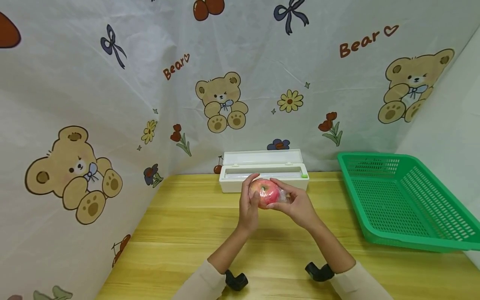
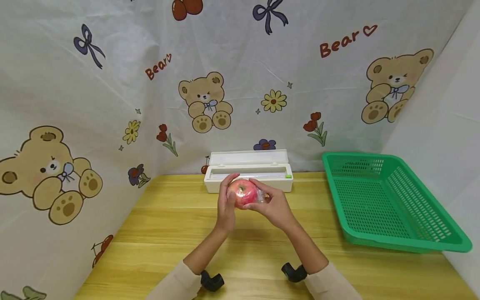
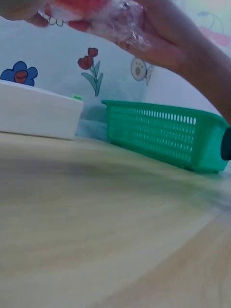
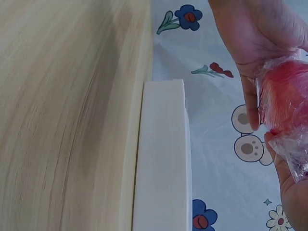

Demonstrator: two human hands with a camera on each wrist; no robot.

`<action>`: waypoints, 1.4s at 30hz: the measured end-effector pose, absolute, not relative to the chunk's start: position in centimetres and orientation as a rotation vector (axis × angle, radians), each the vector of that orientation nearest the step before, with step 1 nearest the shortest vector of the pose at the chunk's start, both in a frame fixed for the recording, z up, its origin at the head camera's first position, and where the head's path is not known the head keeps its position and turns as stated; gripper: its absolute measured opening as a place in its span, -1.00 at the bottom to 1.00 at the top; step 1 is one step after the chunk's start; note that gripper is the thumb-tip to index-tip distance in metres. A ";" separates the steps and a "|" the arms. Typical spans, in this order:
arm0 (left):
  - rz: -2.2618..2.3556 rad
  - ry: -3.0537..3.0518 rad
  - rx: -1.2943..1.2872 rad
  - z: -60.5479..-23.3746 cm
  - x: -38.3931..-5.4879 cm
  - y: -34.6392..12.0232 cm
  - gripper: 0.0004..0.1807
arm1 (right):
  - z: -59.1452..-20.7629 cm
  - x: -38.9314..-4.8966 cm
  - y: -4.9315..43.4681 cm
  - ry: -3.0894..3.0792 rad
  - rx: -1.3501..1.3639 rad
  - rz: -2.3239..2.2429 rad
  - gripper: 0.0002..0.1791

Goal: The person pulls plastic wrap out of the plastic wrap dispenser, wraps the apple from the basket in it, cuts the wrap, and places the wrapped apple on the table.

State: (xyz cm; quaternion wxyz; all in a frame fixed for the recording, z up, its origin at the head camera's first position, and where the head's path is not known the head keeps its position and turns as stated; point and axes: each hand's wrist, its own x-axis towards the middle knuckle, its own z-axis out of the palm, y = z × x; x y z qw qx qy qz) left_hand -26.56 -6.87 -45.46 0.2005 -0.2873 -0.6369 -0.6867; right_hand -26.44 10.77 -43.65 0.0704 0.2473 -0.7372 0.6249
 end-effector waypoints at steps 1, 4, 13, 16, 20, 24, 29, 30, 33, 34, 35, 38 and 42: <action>-1.969 -1.806 -0.802 -45.7 -26.9 -7.0 -0.47 | -43.6 -26.5 10.8 -2.219 0.741 1.873 -0.25; -2.103 -1.887 -0.834 -45.8 -27.5 -7.3 -0.40 | -43.6 -26.5 11.1 -2.219 0.723 1.849 -0.24; -2.143 -2.021 -0.867 -45.4 -27.6 -7.7 -0.27 | -43.6 -26.7 11.2 -2.200 0.800 1.775 -0.23; -2.107 -2.049 -0.839 -45.3 -27.7 -7.8 -0.32 | -43.8 -26.6 10.8 -2.187 0.847 1.726 -0.23; -2.085 -2.064 -0.802 -45.5 -27.8 -7.8 -0.34 | -44.0 -26.5 10.4 -2.172 0.893 1.642 -0.23; -2.075 -2.065 -0.786 -45.7 -27.8 -7.7 -0.35 | -44.0 -26.3 9.8 -2.187 0.893 1.502 -0.22; -2.050 -2.069 -0.771 -45.7 -27.8 -7.8 -0.40 | -44.0 -26.1 9.2 -2.192 0.872 1.432 -0.20; -2.048 -2.067 -0.772 -45.7 -27.8 -7.9 -0.40 | -44.0 -26.1 9.1 -2.194 0.861 1.417 -0.20; -2.033 -2.049 -0.805 -45.6 -27.9 -8.1 -0.35 | -43.9 -26.0 9.1 -2.192 0.831 1.389 -0.21; -2.034 -2.040 -0.816 -45.7 -28.0 -8.1 -0.32 | -43.9 -26.0 9.1 -2.190 0.822 1.379 -0.21; -2.030 -2.031 -0.829 -45.7 -28.0 -8.2 -0.29 | -43.9 -26.0 9.1 -2.185 0.816 1.369 -0.21; -2.034 -2.010 -0.844 -45.6 -28.0 -8.2 -0.28 | -44.0 -26.0 9.2 -2.157 0.823 1.364 -0.20; -2.055 -1.996 -0.825 -45.7 -28.0 -8.1 -0.42 | -44.2 -26.1 9.3 -2.114 0.840 1.322 -0.18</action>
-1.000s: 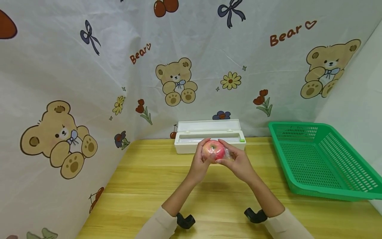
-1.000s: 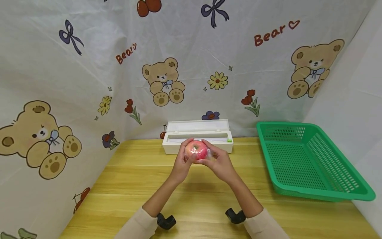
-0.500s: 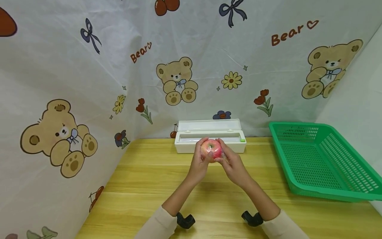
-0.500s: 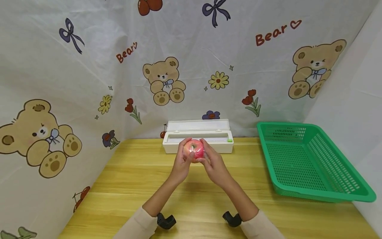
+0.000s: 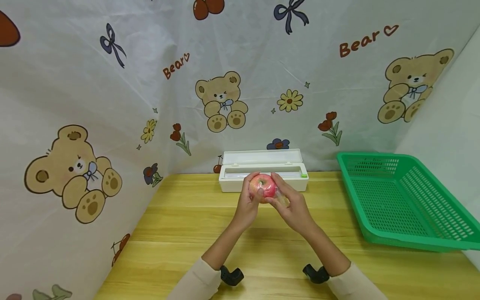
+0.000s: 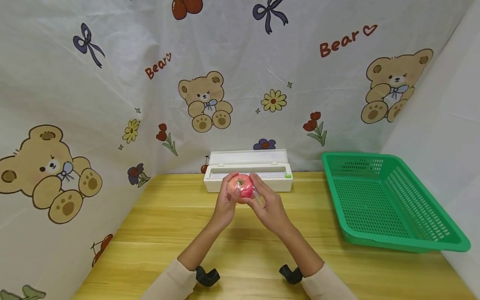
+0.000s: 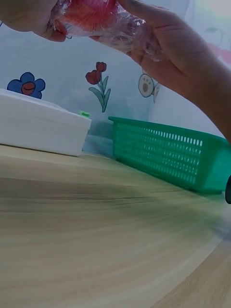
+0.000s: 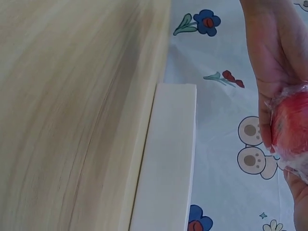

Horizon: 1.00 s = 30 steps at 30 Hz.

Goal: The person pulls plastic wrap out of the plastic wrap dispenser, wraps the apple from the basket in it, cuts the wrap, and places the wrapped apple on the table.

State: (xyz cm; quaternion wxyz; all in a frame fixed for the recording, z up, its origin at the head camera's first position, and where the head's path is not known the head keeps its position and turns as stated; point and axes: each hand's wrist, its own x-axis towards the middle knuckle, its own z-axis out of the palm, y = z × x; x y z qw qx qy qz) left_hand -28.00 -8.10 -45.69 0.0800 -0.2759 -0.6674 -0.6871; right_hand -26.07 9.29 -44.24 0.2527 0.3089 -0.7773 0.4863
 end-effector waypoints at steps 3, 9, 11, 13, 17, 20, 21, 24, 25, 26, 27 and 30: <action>-2.076 -1.992 -0.801 -45.6 -27.9 -7.9 -0.45 | -44.5 -26.1 9.2 -2.093 0.852 1.287 -0.18; -2.099 -2.004 -0.771 -44.5 -26.8 -7.6 -0.40 | -44.9 -25.7 8.6 -2.115 0.836 1.178 -0.18; -2.098 -1.999 -0.759 -43.9 -26.4 -7.6 -0.42 | -44.9 -25.7 8.4 -2.136 0.831 1.142 -0.19; -2.096 -1.987 -0.747 -43.5 -26.0 -7.6 -0.44 | -44.8 -25.7 8.4 -2.148 0.829 1.142 -0.19; -2.097 -1.964 -0.741 -43.4 -26.0 -7.7 -0.44 | -44.5 -25.9 8.9 -2.166 0.849 1.412 -0.30; -2.079 -1.963 -0.757 -43.5 -26.2 -7.8 -0.43 | -44.2 -26.0 9.4 -2.124 0.838 1.768 -0.46; -2.071 -1.965 -0.765 -43.4 -26.2 -7.9 -0.42 | -44.1 -26.0 9.6 -2.099 0.826 1.874 -0.50; -2.060 -1.961 -0.785 -43.3 -26.3 -8.1 -0.42 | -44.0 -26.2 10.2 -2.069 0.773 2.024 -0.51; -2.060 -1.957 -0.791 -43.2 -26.2 -8.1 -0.41 | -43.9 -26.3 10.4 -2.069 0.761 2.041 -0.52; -2.065 -1.952 -0.794 -43.2 -26.2 -8.1 -0.42 | -43.9 -26.4 10.6 -2.072 0.755 2.061 -0.53; -2.070 -1.950 -0.796 -43.1 -26.2 -8.2 -0.42 | -43.9 -26.5 10.8 -2.077 0.750 2.072 -0.53; -2.091 -1.952 -0.798 -42.9 -26.0 -8.3 -0.41 | -43.9 -26.7 10.9 -2.069 0.739 2.110 -0.52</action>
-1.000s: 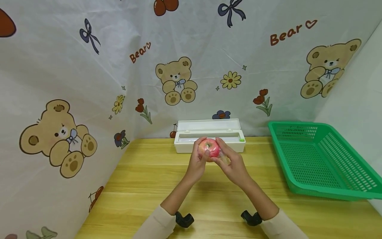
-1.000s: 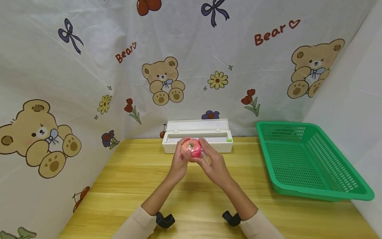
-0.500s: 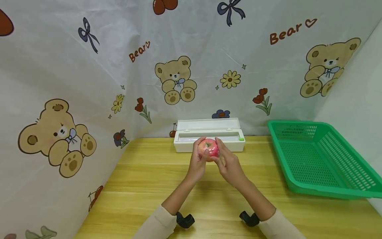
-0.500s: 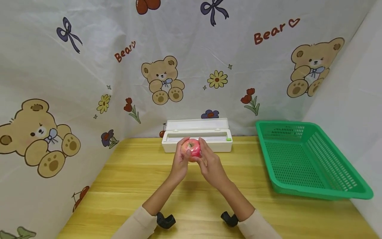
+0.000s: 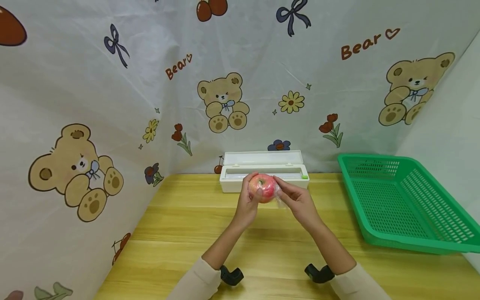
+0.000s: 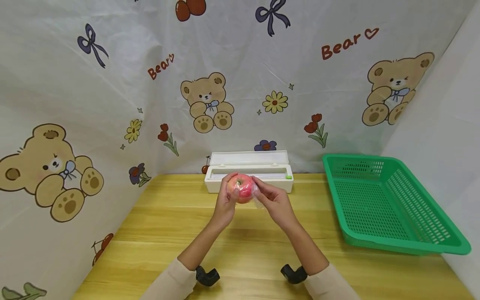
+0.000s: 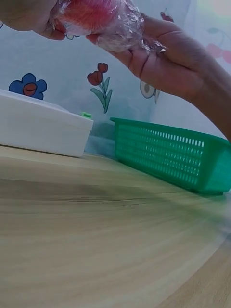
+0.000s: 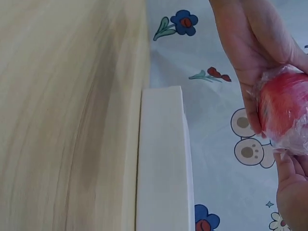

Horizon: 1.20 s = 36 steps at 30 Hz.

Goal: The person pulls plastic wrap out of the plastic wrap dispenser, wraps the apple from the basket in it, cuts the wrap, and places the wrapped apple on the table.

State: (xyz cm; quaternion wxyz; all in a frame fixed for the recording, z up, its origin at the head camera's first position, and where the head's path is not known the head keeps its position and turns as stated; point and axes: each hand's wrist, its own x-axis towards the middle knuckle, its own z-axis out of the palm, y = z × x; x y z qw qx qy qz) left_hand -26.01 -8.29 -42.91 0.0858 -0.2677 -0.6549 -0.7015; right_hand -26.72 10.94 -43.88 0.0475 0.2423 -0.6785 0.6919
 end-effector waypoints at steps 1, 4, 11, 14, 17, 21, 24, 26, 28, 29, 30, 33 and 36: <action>-2.097 -1.955 -0.798 -42.9 -26.0 -8.3 -0.40 | -43.9 -26.7 10.9 -2.063 0.725 2.120 -0.51; -2.108 -1.965 -0.810 -42.9 -25.8 -8.3 -0.35 | -44.0 -26.7 10.7 -2.022 0.649 2.139 -0.52; -2.086 -1.978 -0.851 -42.9 -25.8 -8.2 -0.27 | -44.3 -26.7 10.3 -1.915 0.547 2.131 -0.60; -2.089 -1.958 -0.849 -42.9 -25.8 -8.2 -0.31 | -44.3 -26.7 10.2 -1.941 0.580 2.064 -0.61; -2.086 -1.932 -0.836 -42.9 -25.9 -8.3 -0.33 | -44.2 -26.6 10.2 -1.989 0.655 1.959 -0.59; -2.058 -1.920 -0.823 -43.0 -26.0 -8.5 -0.31 | -44.2 -26.2 9.7 -2.036 0.763 1.909 -0.51; -2.036 -1.926 -0.805 -43.6 -26.5 -8.5 -0.33 | -44.2 -25.8 9.1 -2.043 0.818 1.961 -0.45; -2.035 -1.923 -0.783 -44.4 -27.0 -8.5 -0.37 | -44.3 -25.5 8.7 -2.045 0.835 2.003 -0.42; -2.034 -1.916 -0.760 -45.1 -27.6 -8.3 -0.38 | -44.3 -25.3 8.4 -2.053 0.833 2.029 -0.39; -2.035 -1.911 -0.748 -45.5 -27.8 -8.3 -0.38 | -44.4 -25.2 8.2 -2.057 0.830 2.044 -0.37; -2.033 -1.907 -0.740 -45.7 -27.9 -8.2 -0.38 | -44.4 -25.1 8.0 -2.061 0.829 2.054 -0.35; -2.005 -1.910 -0.727 -46.0 -28.2 -7.9 -0.37 | -44.6 -25.0 7.7 -2.052 0.812 2.108 -0.30; -1.960 -1.921 -0.729 -46.2 -28.2 -7.6 -0.36 | -44.6 -25.0 7.4 -2.030 0.784 2.173 -0.27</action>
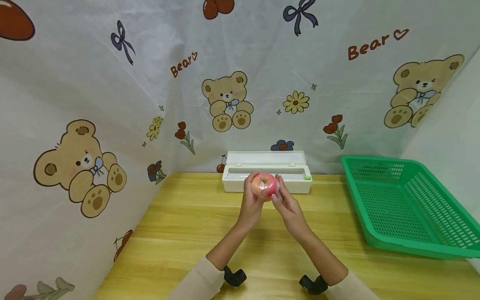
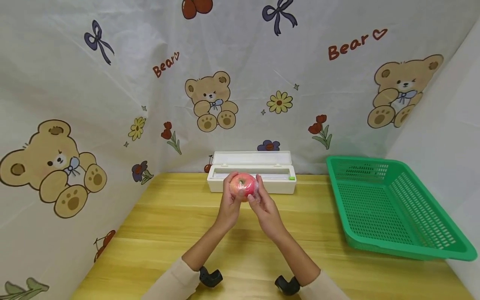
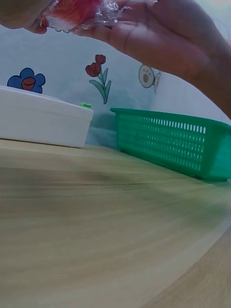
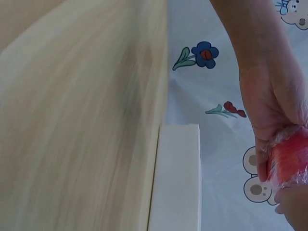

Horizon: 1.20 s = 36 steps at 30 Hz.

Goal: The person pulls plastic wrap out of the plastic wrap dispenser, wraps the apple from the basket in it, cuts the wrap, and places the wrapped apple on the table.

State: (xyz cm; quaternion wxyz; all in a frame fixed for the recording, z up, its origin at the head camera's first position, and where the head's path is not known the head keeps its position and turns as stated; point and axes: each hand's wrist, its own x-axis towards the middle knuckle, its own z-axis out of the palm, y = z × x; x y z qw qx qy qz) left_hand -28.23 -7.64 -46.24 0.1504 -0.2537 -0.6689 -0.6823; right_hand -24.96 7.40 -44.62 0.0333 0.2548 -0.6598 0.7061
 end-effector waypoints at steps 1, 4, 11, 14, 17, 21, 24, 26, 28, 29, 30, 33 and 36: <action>-1.948 -1.925 -0.727 -46.3 -28.2 -7.5 -0.36 | -44.6 -25.0 7.3 -2.022 0.770 2.198 -0.26; -1.912 -1.936 -0.708 -46.4 -28.0 -7.2 -0.35 | -44.5 -24.9 7.1 -2.013 0.723 2.265 -0.24; -1.748 -2.004 -0.639 -46.7 -27.4 -6.6 -0.33 | -44.7 -24.8 6.7 -2.032 0.671 2.363 -0.16; -1.702 -2.019 -0.637 -46.8 -27.3 -6.4 -0.30 | -44.6 -24.7 6.5 -2.054 0.653 2.345 -0.15; -1.687 -2.023 -0.638 -46.8 -27.3 -6.3 -0.28 | -44.5 -24.6 6.3 -2.085 0.618 2.336 -0.16; -1.686 -2.029 -0.637 -46.9 -27.4 -6.3 -0.32 | -44.6 -24.6 6.2 -2.118 0.573 2.324 -0.17; -1.707 -2.035 -0.634 -46.9 -27.4 -6.5 -0.34 | -44.7 -24.7 6.2 -2.171 0.565 2.258 -0.16; -1.741 -2.026 -0.637 -46.8 -27.6 -6.6 -0.35 | -44.8 -24.7 6.3 -2.204 0.581 2.197 -0.17; -1.798 -2.009 -0.648 -46.6 -27.8 -6.9 -0.36 | -44.9 -24.9 6.5 -2.212 0.619 2.138 -0.21; -1.833 -1.999 -0.656 -46.5 -27.9 -7.0 -0.37 | -45.0 -25.0 6.6 -2.204 0.647 2.112 -0.24; -1.871 -1.988 -0.670 -46.4 -28.1 -7.1 -0.38 | -45.0 -25.1 6.8 -2.181 0.676 2.096 -0.26; -1.973 -1.973 -0.698 -45.9 -28.5 -7.6 -0.40 | -45.1 -25.5 7.4 -2.095 0.755 2.039 -0.35; -2.044 -1.984 -0.735 -45.6 -28.7 -8.2 -0.40 | -45.1 -26.0 8.1 -2.024 0.818 1.983 -0.38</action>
